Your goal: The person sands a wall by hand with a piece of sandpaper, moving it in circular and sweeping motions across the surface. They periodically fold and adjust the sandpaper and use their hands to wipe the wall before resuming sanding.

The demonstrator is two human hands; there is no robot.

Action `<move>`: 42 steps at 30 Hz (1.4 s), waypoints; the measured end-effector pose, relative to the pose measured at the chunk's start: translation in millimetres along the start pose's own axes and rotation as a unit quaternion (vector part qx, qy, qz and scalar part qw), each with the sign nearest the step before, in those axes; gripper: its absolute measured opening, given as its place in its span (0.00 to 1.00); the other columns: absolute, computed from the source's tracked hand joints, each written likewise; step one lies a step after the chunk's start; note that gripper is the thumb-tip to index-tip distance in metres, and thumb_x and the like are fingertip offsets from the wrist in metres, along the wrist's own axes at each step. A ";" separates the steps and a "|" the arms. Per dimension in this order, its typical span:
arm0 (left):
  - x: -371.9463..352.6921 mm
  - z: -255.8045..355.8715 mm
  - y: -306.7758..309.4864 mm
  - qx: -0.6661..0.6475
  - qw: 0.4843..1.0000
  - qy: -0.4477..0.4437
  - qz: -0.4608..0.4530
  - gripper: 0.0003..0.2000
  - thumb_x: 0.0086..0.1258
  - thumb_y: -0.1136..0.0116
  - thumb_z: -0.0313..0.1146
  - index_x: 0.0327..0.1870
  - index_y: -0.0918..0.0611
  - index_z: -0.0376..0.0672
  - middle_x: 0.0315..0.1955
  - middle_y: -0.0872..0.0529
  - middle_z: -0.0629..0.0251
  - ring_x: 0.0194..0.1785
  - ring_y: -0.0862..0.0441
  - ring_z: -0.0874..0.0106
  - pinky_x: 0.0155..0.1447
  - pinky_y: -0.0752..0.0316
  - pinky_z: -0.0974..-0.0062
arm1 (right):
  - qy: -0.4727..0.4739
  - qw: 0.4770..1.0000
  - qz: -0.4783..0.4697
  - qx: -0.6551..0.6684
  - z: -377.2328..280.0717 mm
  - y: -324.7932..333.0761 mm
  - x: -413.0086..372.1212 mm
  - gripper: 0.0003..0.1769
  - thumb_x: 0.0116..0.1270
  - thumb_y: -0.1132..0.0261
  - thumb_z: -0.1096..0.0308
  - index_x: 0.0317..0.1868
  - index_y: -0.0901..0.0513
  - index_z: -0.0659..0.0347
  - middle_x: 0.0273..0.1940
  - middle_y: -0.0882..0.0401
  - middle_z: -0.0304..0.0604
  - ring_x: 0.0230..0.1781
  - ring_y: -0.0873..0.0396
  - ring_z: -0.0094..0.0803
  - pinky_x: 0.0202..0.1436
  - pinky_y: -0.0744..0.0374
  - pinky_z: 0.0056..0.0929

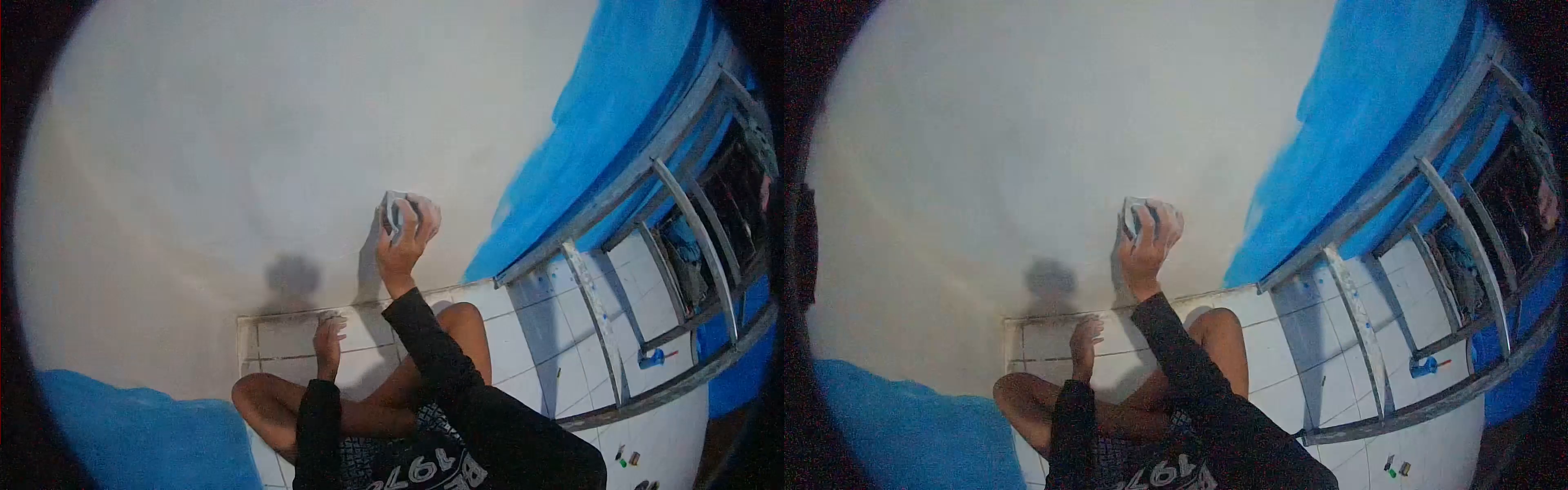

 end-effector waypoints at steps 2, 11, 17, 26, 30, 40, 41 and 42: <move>-4.7 11.3 -3.4 0.045 0.998 0.031 0.020 0.24 0.77 0.47 0.49 0.60 0.22 0.37 0.53 0.16 0.59 0.54 0.18 0.66 0.57 0.22 0.65 | -0.019 1.000 -0.001 -0.007 -2.6 7.2 7.0 0.21 0.57 0.32 0.75 0.53 0.20 0.61 0.56 0.24 0.48 0.62 0.29 0.48 0.71 0.38 0.56; -10.1 15.9 -5.9 0.076 0.997 0.010 -0.004 0.17 0.81 0.51 0.41 0.55 0.19 0.37 0.51 0.17 0.59 0.55 0.18 0.66 0.55 0.20 0.68 | -0.139 0.963 0.127 0.195 -14.2 55.6 84.2 0.19 0.58 0.38 0.84 0.51 0.14 0.66 0.49 0.13 0.53 0.55 0.17 0.55 0.70 0.29 0.51; -6.8 7.8 -7.6 0.123 0.992 -0.005 -0.004 0.17 0.79 0.48 0.41 0.52 0.17 0.36 0.50 0.17 0.58 0.53 0.18 0.67 0.52 0.19 0.68 | 0.121 0.987 -0.012 0.102 -2.5 4.0 81.8 0.26 0.59 0.38 0.80 0.60 0.17 0.59 0.64 0.21 0.49 0.70 0.29 0.49 0.77 0.45 0.61; -11.3 18.6 -14.0 0.154 0.986 -0.055 0.002 0.13 0.77 0.45 0.37 0.47 0.15 0.35 0.42 0.15 0.59 0.44 0.16 0.69 0.46 0.20 0.71 | 0.130 0.991 0.005 0.024 2.0 -10.8 91.1 0.25 0.69 0.39 0.72 0.67 0.22 0.54 0.72 0.30 0.46 0.79 0.45 0.50 0.79 0.63 0.67; -6.0 4.8 -15.2 0.202 0.978 -0.060 -0.004 0.12 0.77 0.46 0.36 0.47 0.15 0.35 0.43 0.14 0.56 0.46 0.16 0.65 0.52 0.23 0.69 | 0.096 0.994 -0.014 0.044 -11.8 -6.7 83.6 0.25 0.69 0.41 0.73 0.68 0.23 0.54 0.73 0.32 0.47 0.80 0.49 0.53 0.78 0.69 0.67; -15.7 26.1 -16.2 0.224 0.972 -0.061 -0.027 0.14 0.79 0.48 0.37 0.51 0.16 0.36 0.46 0.13 0.54 0.48 0.15 0.64 0.53 0.21 0.67 | -0.461 0.787 -0.242 0.331 -1.2 58.2 12.7 0.21 0.78 0.42 0.59 0.54 0.18 0.72 0.35 0.18 0.38 0.32 0.24 0.20 0.40 0.22 0.24; -21.7 53.9 -23.0 0.155 0.986 -0.023 -0.049 0.15 0.80 0.50 0.37 0.54 0.17 0.35 0.47 0.13 0.57 0.48 0.15 0.68 0.51 0.19 0.69 | -0.482 0.746 -0.256 0.383 -16.6 62.5 18.4 0.21 0.77 0.39 0.58 0.48 0.16 0.73 0.33 0.17 0.38 0.32 0.25 0.20 0.36 0.25 0.24; -23.2 75.0 -27.3 0.157 0.986 -0.025 -0.049 0.15 0.80 0.50 0.37 0.54 0.17 0.35 0.47 0.13 0.57 0.48 0.15 0.68 0.51 0.19 0.69 | -0.481 0.745 -0.255 0.385 -13.3 60.3 12.6 0.21 0.77 0.39 0.58 0.48 0.16 0.73 0.33 0.17 0.38 0.32 0.25 0.20 0.36 0.25 0.24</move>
Point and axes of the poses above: each hand's wrist, its own x-axis towards the middle knuckle, its own y-axis out of the back of the hand, z = x × y, the point moved 3 cm from there along x, towards the middle knuckle
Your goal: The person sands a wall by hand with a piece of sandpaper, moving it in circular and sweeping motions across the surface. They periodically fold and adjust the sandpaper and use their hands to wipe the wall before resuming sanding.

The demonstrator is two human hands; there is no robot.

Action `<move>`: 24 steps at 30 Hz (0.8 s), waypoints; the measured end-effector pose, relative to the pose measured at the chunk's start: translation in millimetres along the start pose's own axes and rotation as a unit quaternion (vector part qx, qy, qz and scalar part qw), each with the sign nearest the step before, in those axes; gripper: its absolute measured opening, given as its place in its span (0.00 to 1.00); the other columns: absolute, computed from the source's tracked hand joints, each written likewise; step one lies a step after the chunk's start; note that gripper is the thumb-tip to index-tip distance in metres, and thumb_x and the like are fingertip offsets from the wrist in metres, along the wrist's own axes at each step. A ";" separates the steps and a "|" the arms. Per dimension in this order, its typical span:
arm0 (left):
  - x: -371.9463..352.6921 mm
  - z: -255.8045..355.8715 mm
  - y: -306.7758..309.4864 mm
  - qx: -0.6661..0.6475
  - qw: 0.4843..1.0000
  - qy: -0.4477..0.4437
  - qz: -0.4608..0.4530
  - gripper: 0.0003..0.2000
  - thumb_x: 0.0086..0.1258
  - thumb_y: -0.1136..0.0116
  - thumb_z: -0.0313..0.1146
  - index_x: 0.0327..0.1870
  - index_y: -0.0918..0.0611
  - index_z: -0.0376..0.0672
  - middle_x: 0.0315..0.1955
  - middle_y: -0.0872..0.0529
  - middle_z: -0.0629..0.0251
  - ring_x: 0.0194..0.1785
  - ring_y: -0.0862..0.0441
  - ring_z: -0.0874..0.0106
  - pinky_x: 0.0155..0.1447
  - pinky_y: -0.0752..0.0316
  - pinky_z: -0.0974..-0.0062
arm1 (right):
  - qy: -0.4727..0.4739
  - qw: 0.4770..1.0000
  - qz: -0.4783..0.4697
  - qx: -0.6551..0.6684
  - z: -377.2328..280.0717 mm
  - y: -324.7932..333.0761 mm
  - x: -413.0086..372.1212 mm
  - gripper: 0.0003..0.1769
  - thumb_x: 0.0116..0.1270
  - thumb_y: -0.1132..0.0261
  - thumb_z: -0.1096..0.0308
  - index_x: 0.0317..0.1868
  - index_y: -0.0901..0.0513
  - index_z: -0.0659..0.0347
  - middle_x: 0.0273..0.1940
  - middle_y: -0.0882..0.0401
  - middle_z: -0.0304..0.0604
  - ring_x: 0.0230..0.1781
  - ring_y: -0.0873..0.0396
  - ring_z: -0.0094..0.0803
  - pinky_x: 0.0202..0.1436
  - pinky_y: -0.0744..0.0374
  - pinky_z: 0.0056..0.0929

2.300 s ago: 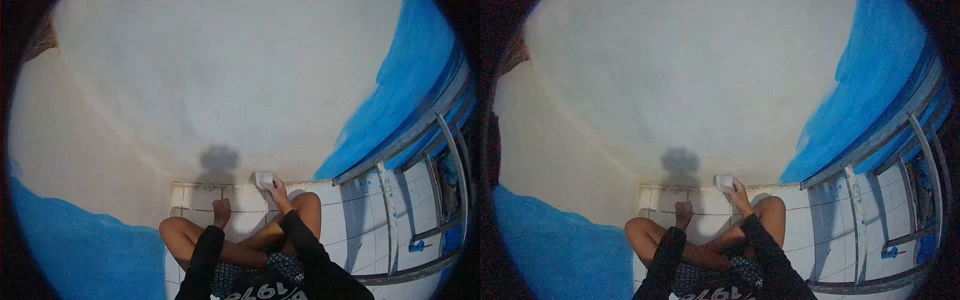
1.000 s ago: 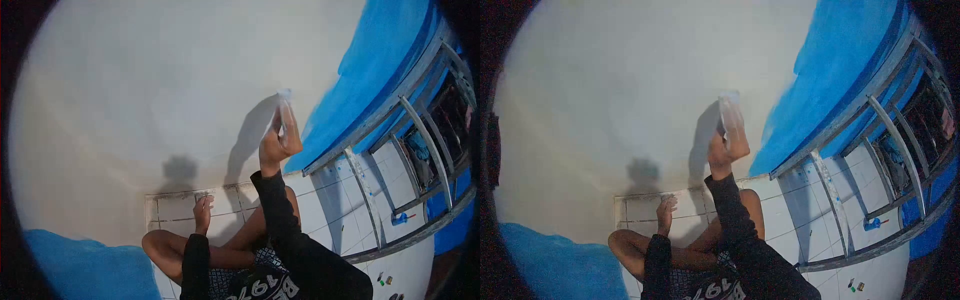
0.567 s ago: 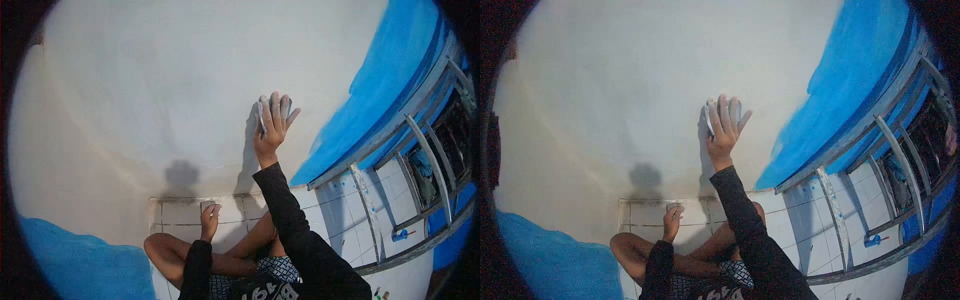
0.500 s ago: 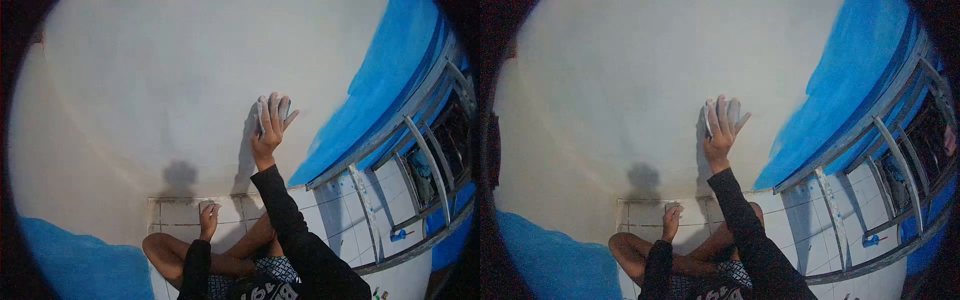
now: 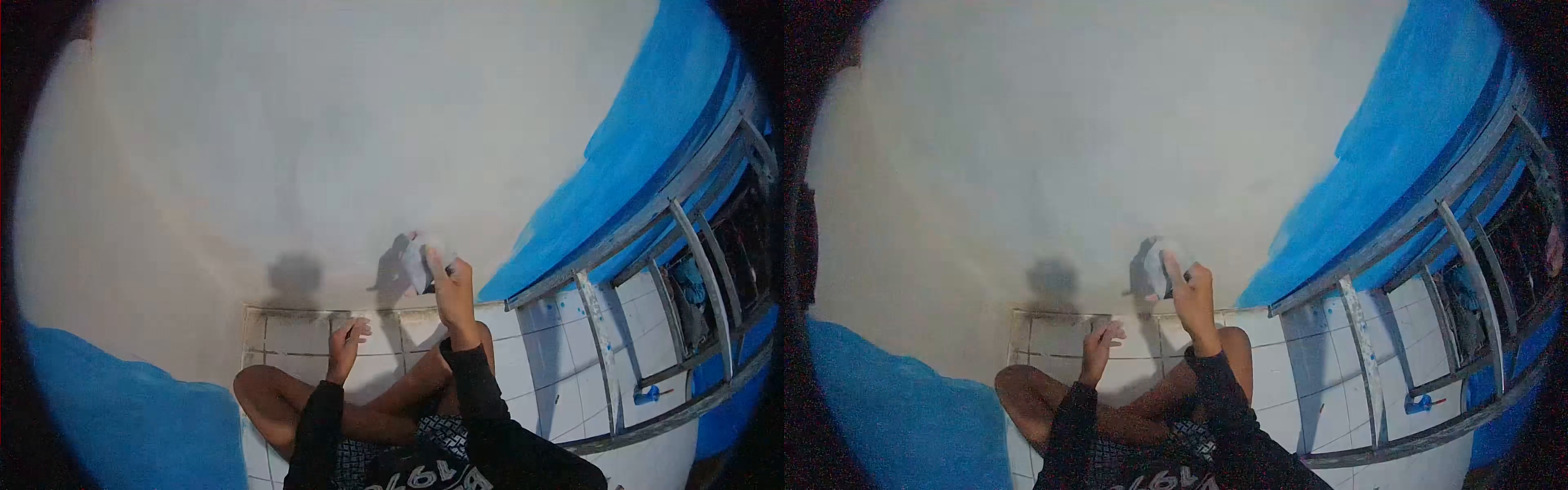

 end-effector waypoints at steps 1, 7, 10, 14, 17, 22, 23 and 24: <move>-0.1 18.1 0.8 -0.099 0.995 -0.015 -0.008 0.16 0.80 0.51 0.37 0.55 0.18 0.34 0.47 0.14 0.57 0.48 0.15 0.68 0.52 0.19 0.70 | 0.042 0.996 -0.014 -0.082 10.8 3.3 2.9 0.20 0.77 0.39 0.58 0.47 0.16 0.73 0.32 0.17 0.39 0.32 0.24 0.21 0.36 0.24 0.25; -4.1 120.2 -22.1 -0.310 0.948 -0.019 -0.064 0.21 0.83 0.57 0.41 0.65 0.25 0.34 0.57 0.19 0.57 0.62 0.22 0.68 0.66 0.28 0.65 | 0.028 0.948 -0.142 -0.284 14.1 -10.3 -10.6 0.17 0.74 0.38 0.64 0.56 0.17 0.66 0.41 0.13 0.58 0.34 0.15 0.35 0.42 0.20 0.31; 2.8 118.8 -27.4 -0.341 0.938 0.025 -0.055 0.19 0.82 0.56 0.39 0.64 0.26 0.36 0.56 0.20 0.57 0.62 0.23 0.66 0.66 0.28 0.59 | 0.130 0.932 -0.147 -0.303 5.8 -23.1 -21.1 0.17 0.74 0.38 0.65 0.58 0.17 0.63 0.45 0.14 0.59 0.36 0.14 0.46 0.43 0.18 0.33; 4.5 130.6 -26.6 -0.426 0.895 0.060 -0.120 0.19 0.82 0.55 0.38 0.65 0.27 0.36 0.58 0.21 0.57 0.63 0.24 0.66 0.67 0.28 0.57 | 0.069 0.927 -0.212 -0.303 10.1 -19.1 -22.0 0.18 0.75 0.39 0.66 0.60 0.19 0.65 0.50 0.14 0.57 0.36 0.13 0.45 0.46 0.16 0.33; 7.3 136.0 -28.2 -0.472 0.869 0.041 -0.140 0.19 0.81 0.54 0.36 0.67 0.28 0.36 0.61 0.23 0.57 0.65 0.26 0.64 0.68 0.29 0.55 | -0.145 0.960 -0.231 -0.068 26.8 -17.7 -21.4 0.20 0.77 0.41 0.63 0.59 0.20 0.71 0.50 0.14 0.54 0.38 0.13 0.40 0.50 0.13 0.33; 21.8 131.2 -27.0 -0.483 0.869 -0.030 -0.099 0.14 0.80 0.52 0.30 0.61 0.25 0.35 0.57 0.21 0.60 0.63 0.23 0.67 0.67 0.27 0.63 | -0.143 0.955 -0.205 0.159 48.4 -18.2 -20.8 0.24 0.81 0.48 0.64 0.66 0.31 0.77 0.62 0.24 0.57 0.63 0.23 0.45 0.54 0.12 0.38; 26.0 122.3 -26.1 -0.484 0.869 -0.029 -0.099 0.14 0.80 0.52 0.30 0.61 0.25 0.35 0.57 0.21 0.60 0.63 0.23 0.67 0.67 0.27 0.63 | -0.157 0.944 -0.186 0.225 50.4 -19.0 -23.1 0.25 0.81 0.49 0.63 0.66 0.33 0.79 0.64 0.26 0.59 0.68 0.27 0.48 0.59 0.14 0.41; 31.9 109.1 -24.2 -0.482 0.871 -0.017 -0.095 0.15 0.80 0.50 0.30 0.62 0.26 0.34 0.57 0.21 0.60 0.63 0.23 0.68 0.66 0.26 0.64 | -0.157 0.944 -0.185 0.224 50.1 -22.3 -25.0 0.25 0.81 0.49 0.63 0.66 0.33 0.79 0.64 0.26 0.59 0.68 0.27 0.48 0.59 0.14 0.41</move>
Point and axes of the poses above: each hand's wrist, its own x-axis towards the middle knuckle, its own y-axis out of the back of the hand, z = x × y, the point moved 3 cm from there along x, towards the middle knuckle
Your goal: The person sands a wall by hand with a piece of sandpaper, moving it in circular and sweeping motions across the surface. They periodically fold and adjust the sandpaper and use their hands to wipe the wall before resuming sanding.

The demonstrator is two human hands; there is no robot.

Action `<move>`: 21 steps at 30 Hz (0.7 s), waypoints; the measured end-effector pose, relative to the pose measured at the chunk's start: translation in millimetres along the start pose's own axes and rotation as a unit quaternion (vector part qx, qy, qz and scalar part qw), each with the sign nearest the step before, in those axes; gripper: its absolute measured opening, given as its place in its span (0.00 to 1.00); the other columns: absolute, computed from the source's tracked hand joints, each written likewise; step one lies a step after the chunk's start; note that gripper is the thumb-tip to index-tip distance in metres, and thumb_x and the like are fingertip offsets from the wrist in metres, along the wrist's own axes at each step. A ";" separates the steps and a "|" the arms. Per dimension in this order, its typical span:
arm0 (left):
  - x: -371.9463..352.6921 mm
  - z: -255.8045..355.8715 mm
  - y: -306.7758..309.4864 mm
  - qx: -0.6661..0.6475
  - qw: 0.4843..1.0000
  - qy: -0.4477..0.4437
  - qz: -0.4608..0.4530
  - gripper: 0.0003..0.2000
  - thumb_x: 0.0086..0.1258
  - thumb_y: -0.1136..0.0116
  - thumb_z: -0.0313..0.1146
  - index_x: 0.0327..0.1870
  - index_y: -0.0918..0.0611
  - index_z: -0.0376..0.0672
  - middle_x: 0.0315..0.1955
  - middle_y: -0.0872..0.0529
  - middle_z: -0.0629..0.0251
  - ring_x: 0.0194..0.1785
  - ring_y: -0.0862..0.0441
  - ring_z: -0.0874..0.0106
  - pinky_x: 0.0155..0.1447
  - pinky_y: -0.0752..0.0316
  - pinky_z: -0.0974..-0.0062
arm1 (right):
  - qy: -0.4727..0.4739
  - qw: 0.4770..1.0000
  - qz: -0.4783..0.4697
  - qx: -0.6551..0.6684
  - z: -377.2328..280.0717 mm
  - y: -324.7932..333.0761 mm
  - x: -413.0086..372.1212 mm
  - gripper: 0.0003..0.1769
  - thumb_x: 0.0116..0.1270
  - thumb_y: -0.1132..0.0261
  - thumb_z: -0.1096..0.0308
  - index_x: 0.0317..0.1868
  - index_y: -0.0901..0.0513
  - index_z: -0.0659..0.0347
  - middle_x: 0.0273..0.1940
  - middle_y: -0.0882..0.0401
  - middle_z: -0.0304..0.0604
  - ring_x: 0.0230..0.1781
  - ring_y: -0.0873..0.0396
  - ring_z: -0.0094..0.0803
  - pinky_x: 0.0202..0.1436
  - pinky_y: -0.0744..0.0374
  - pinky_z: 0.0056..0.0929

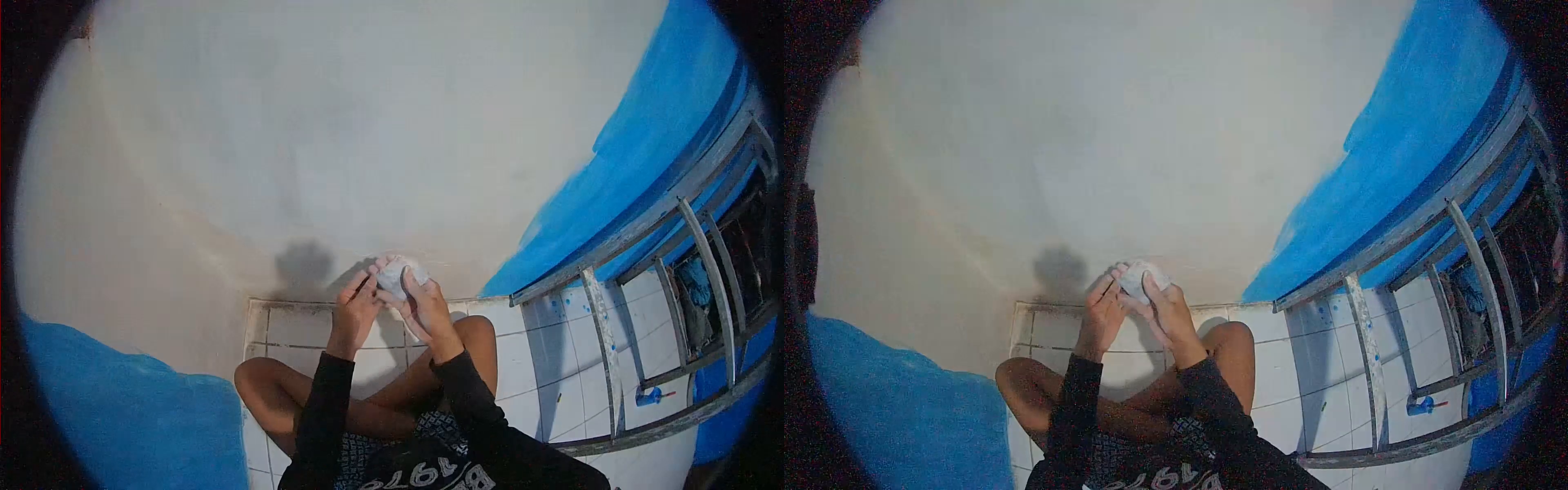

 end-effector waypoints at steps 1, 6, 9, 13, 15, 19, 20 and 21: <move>3.4 -5.8 12.6 0.002 1.000 0.009 0.010 0.16 0.79 0.49 0.30 0.63 0.26 0.33 0.57 0.21 0.60 0.62 0.23 0.68 0.65 0.25 0.66 | 0.016 0.999 0.017 0.028 0.4 -4.3 -0.9 0.25 0.81 0.49 0.63 0.66 0.33 0.78 0.64 0.26 0.59 0.67 0.26 0.49 0.62 0.16 0.42; 9.2 -11.1 24.8 0.078 0.996 -0.039 0.004 0.16 0.81 0.51 0.33 0.63 0.26 0.32 0.56 0.20 0.59 0.62 0.22 0.68 0.64 0.24 0.66 | 0.053 0.996 0.039 0.055 5.9 -8.6 1.4 0.26 0.82 0.51 0.63 0.65 0.33 0.81 0.65 0.28 0.63 0.67 0.27 0.49 0.71 0.25 0.44; 1.9 -9.9 25.5 0.050 0.998 -0.017 0.038 0.18 0.83 0.56 0.37 0.62 0.25 0.32 0.56 0.18 0.56 0.60 0.20 0.66 0.64 0.25 0.64 | 0.107 0.993 0.053 0.017 -4.3 -8.5 4.8 0.21 0.81 0.49 0.65 0.57 0.25 0.79 0.56 0.20 0.58 0.59 0.20 0.46 0.66 0.21 0.38; -22.4 -20.7 59.5 0.215 0.976 0.029 0.015 0.21 0.85 0.61 0.41 0.61 0.23 0.31 0.54 0.16 0.53 0.59 0.18 0.64 0.64 0.25 0.63 | 0.254 0.839 0.115 -0.468 -49.2 -8.3 -1.2 0.19 0.80 0.48 0.66 0.51 0.18 0.76 0.45 0.14 0.52 0.49 0.16 0.36 0.59 0.22 0.27; -39.6 -38.7 101.6 0.260 0.964 0.054 0.017 0.21 0.85 0.60 0.41 0.61 0.22 0.31 0.53 0.16 0.54 0.58 0.18 0.65 0.63 0.24 0.64 | 0.284 0.742 0.157 -0.586 -68.2 -19.5 -3.1 0.19 0.79 0.47 0.65 0.57 0.19 0.73 0.49 0.14 0.55 0.54 0.16 0.37 0.59 0.22 0.30; -49.0 -60.7 146.5 0.368 0.928 0.055 -0.004 0.20 0.84 0.57 0.41 0.59 0.21 0.33 0.50 0.15 0.56 0.57 0.18 0.67 0.62 0.25 0.67 | 0.586 0.592 0.079 -0.548 -105.3 -40.2 39.8 0.19 0.79 0.47 0.67 0.61 0.20 0.68 0.60 0.19 0.57 0.67 0.25 0.47 0.66 0.24 0.41; -50.5 -58.6 145.3 0.369 0.928 0.053 0.000 0.20 0.84 0.57 0.41 0.59 0.21 0.33 0.50 0.15 0.56 0.57 0.18 0.67 0.62 0.25 0.67 | 0.616 0.541 0.072 -0.567 -106.9 -40.6 47.6 0.19 0.78 0.47 0.68 0.63 0.21 0.66 0.63 0.22 0.56 0.71 0.30 0.50 0.68 0.26 0.45; -51.2 -50.6 129.3 0.369 0.928 0.054 0.007 0.19 0.84 0.56 0.40 0.59 0.20 0.33 0.50 0.14 0.57 0.56 0.18 0.68 0.62 0.25 0.68 | 0.618 0.542 0.070 -0.565 -108.3 -44.5 56.0 0.19 0.78 0.47 0.68 0.63 0.21 0.66 0.63 0.22 0.56 0.71 0.30 0.50 0.68 0.26 0.45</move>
Point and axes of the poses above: each hand's wrist, its own x-axis towards the middle knuckle, its own y-axis out of the back of the hand, z = x × y, the point moved 3 cm from there along x, towards the middle knuckle
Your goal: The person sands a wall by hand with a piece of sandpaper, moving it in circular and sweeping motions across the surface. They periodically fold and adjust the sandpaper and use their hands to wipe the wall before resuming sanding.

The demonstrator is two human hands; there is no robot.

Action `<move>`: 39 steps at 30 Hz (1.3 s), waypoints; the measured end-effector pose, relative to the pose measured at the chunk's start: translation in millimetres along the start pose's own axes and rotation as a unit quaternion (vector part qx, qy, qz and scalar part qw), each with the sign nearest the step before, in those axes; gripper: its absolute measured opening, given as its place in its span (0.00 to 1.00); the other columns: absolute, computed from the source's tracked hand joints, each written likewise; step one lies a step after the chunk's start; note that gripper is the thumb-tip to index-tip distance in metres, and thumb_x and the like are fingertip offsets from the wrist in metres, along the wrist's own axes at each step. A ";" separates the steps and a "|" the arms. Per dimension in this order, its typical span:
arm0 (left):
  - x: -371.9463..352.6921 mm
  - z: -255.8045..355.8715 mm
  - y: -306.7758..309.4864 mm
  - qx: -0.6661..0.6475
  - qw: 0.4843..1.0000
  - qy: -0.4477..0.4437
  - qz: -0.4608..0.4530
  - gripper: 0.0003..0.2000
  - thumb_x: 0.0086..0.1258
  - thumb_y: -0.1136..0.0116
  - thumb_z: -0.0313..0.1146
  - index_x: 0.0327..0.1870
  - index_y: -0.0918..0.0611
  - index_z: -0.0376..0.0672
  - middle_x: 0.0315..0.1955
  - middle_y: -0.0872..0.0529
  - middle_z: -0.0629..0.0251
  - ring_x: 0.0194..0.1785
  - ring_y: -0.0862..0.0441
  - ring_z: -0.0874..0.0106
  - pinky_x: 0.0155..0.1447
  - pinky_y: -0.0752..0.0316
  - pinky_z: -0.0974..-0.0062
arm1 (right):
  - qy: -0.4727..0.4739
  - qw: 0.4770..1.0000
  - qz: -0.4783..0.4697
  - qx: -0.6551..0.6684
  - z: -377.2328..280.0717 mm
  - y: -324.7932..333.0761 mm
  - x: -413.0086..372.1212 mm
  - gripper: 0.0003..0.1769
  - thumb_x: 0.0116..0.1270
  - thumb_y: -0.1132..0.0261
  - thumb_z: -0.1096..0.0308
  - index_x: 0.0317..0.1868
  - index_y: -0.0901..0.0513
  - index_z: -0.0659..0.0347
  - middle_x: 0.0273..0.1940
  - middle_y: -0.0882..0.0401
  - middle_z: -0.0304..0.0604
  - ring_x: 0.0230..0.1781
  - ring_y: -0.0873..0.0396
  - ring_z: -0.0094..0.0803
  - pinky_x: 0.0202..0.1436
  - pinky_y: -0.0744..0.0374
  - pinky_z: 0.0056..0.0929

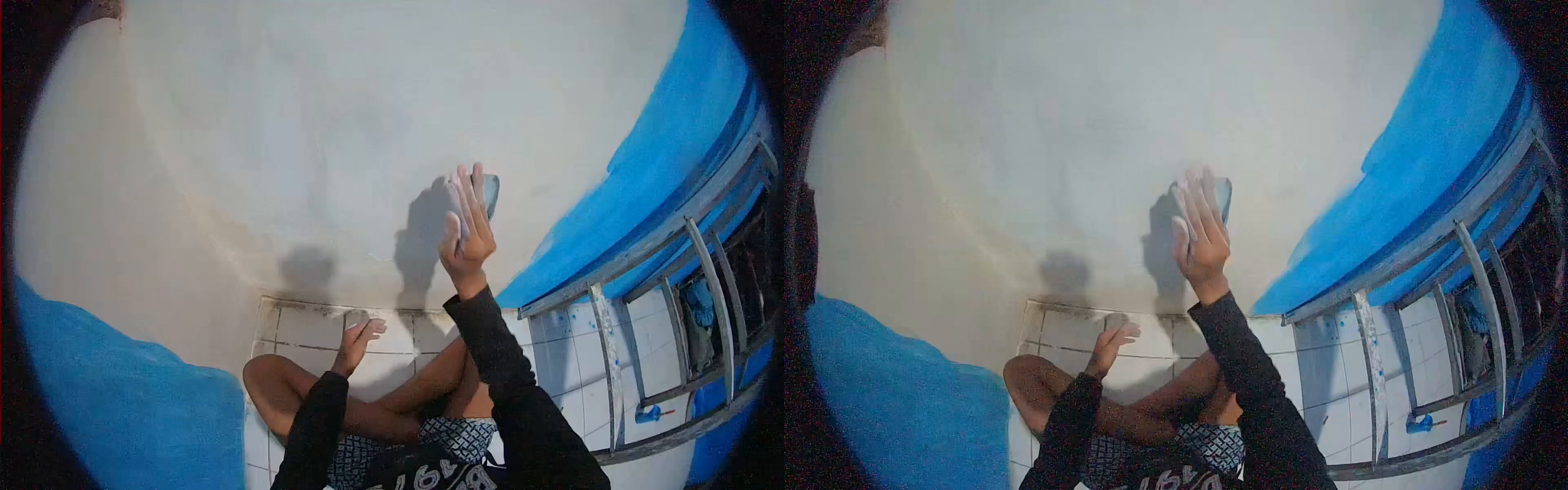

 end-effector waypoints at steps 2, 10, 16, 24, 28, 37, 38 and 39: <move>3.6 -3.3 -4.0 -0.030 0.999 -0.010 0.016 0.18 0.83 0.53 0.39 0.59 0.20 0.34 0.49 0.14 0.59 0.56 0.19 0.69 0.62 0.25 0.69 | 0.031 0.998 -0.038 -0.030 3.9 -14.0 9.9 0.21 0.77 0.46 0.70 0.66 0.23 0.63 0.69 0.27 0.52 0.74 0.35 0.50 0.73 0.32 0.51; 1.4 -19.0 -9.6 0.086 0.995 -0.040 0.031 0.17 0.80 0.48 0.39 0.53 0.17 0.32 0.47 0.12 0.56 0.53 0.16 0.69 0.58 0.24 0.71 | 0.134 0.967 -0.139 -0.169 18.6 -32.5 9.0 0.28 0.71 0.37 0.64 0.70 0.27 0.60 0.74 0.33 0.47 0.77 0.39 0.48 0.76 0.39 0.53; -3.1 -9.9 -17.4 0.206 0.976 -0.057 0.039 0.15 0.79 0.46 0.39 0.51 0.16 0.36 0.44 0.12 0.56 0.50 0.15 0.69 0.56 0.24 0.70 | 0.093 0.981 -0.053 -0.161 32.0 0.4 54.2 0.28 0.74 0.40 0.62 0.72 0.29 0.57 0.75 0.36 0.45 0.78 0.41 0.48 0.78 0.43 0.55; -1.4 -8.2 -27.4 0.226 0.972 -0.063 0.031 0.15 0.78 0.44 0.40 0.52 0.16 0.35 0.44 0.12 0.53 0.48 0.14 0.63 0.51 0.21 0.68 | 0.232 0.910 -0.220 -0.263 27.2 -21.8 30.9 0.31 0.71 0.40 0.48 0.73 0.30 0.39 0.76 0.36 0.34 0.77 0.39 0.33 0.81 0.50 0.52; -3.1 -7.0 -28.3 0.253 0.964 -0.066 0.042 0.13 0.76 0.43 0.37 0.49 0.16 0.36 0.45 0.12 0.54 0.48 0.14 0.62 0.55 0.21 0.68 | 0.163 0.926 -0.136 -0.314 23.1 -22.4 52.6 0.34 0.67 0.37 0.42 0.72 0.28 0.39 0.75 0.35 0.34 0.76 0.38 0.34 0.82 0.57 0.52; -4.6 -7.5 -35.9 0.317 0.939 -0.121 0.045 0.14 0.74 0.42 0.37 0.45 0.15 0.33 0.43 0.13 0.49 0.47 0.15 0.53 0.50 0.21 0.62 | 0.205 0.896 -0.226 -0.323 22.7 -31.9 35.1 0.29 0.69 0.44 0.69 0.71 0.27 0.45 0.74 0.33 0.37 0.76 0.37 0.35 0.83 0.55 0.50; -5.1 -11.5 -36.2 0.325 0.940 -0.101 0.032 0.14 0.75 0.43 0.38 0.46 0.16 0.34 0.43 0.13 0.49 0.48 0.16 0.52 0.52 0.22 0.61 | 0.212 0.913 -0.253 -0.238 29.5 -36.2 21.5 0.29 0.68 0.44 0.72 0.70 0.26 0.50 0.74 0.32 0.39 0.76 0.36 0.34 0.82 0.50 0.51; -3.7 -15.9 -34.5 0.334 0.939 -0.083 0.020 0.14 0.75 0.43 0.39 0.47 0.16 0.35 0.44 0.13 0.49 0.49 0.16 0.51 0.54 0.23 0.60 | 0.213 0.914 -0.249 -0.237 28.7 -35.4 26.7 0.29 0.68 0.44 0.72 0.70 0.26 0.50 0.74 0.32 0.39 0.76 0.36 0.34 0.82 0.50 0.51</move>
Point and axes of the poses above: each hand's wrist, its own x-axis towards the middle knuckle, its own y-axis out of the back of the hand, z = x × y, the point moved 3 cm from there along x, towards the middle knuckle
